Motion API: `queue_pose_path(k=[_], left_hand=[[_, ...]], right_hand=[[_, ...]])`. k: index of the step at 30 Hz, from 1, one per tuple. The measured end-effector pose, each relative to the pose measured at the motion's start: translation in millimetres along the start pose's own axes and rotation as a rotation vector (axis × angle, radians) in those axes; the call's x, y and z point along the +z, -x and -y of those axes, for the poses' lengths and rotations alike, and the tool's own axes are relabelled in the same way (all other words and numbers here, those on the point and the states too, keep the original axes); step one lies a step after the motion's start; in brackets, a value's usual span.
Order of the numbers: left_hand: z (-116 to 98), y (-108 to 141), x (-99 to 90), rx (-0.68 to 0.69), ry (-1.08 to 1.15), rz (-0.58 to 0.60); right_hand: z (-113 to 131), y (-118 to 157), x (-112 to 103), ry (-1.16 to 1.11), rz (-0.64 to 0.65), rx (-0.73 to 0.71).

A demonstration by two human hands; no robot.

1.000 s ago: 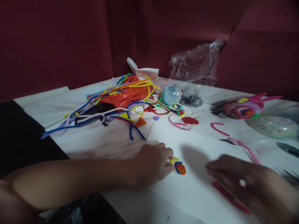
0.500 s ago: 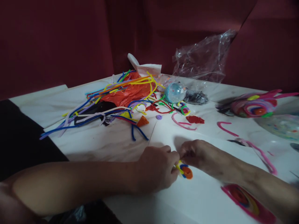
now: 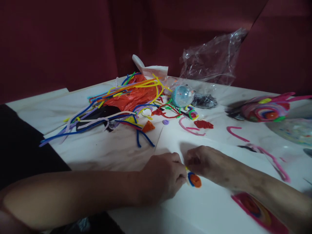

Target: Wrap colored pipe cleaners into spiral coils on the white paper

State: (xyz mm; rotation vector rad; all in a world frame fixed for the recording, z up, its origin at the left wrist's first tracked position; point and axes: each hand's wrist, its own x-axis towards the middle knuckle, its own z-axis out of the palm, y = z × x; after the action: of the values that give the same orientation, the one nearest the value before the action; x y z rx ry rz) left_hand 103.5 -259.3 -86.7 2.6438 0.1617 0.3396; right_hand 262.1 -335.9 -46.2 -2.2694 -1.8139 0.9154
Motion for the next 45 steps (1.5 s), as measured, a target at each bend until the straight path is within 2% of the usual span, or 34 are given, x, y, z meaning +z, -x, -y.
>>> queue_pose_path(k=[5, 9, 13, 19, 28, 33, 37, 41, 45], left_hand=[[-2.2, 1.2, -2.6, 0.151, -0.094, 0.061], [-5.2, 2.0, -5.7, 0.103, -0.070, 0.038], [-7.2, 3.0, -7.4, 0.143, -0.067, 0.072], [-9.3, 4.2, -9.3, 0.065, -0.037, -0.036], [-8.7, 6.4, -6.6, 0.154, 0.055, -0.049], [-4.7, 7.0, -6.3, 0.194, 0.095, -0.018], [-7.7, 10.3, -7.4, 0.178, 0.107, -0.037], [-15.9, 13.8, -14.3, 0.066, -0.038, 0.039], [-12.5, 11.5, -24.2, 0.108, -0.164, 0.145]], right_hand=[[-6.3, -5.3, 2.1, -0.050, 0.018, 0.001], [-9.0, -6.2, 2.8, -0.066, 0.023, -0.018], [-4.7, -5.2, -0.5, -0.077, 0.032, -0.030], [-5.0, -6.3, -1.0, -0.068, 0.021, -0.039], [-3.1, -4.5, -5.5, -0.048, 0.078, -0.038], [4.7, -2.6, -10.1, 0.005, 0.070, 0.018], [5.3, -2.6, -10.3, -0.013, 0.096, 0.008], [1.0, -3.9, -9.1, -0.057, 0.135, -0.023], [-5.4, -7.6, -5.6, -0.095, 0.146, -0.034]])
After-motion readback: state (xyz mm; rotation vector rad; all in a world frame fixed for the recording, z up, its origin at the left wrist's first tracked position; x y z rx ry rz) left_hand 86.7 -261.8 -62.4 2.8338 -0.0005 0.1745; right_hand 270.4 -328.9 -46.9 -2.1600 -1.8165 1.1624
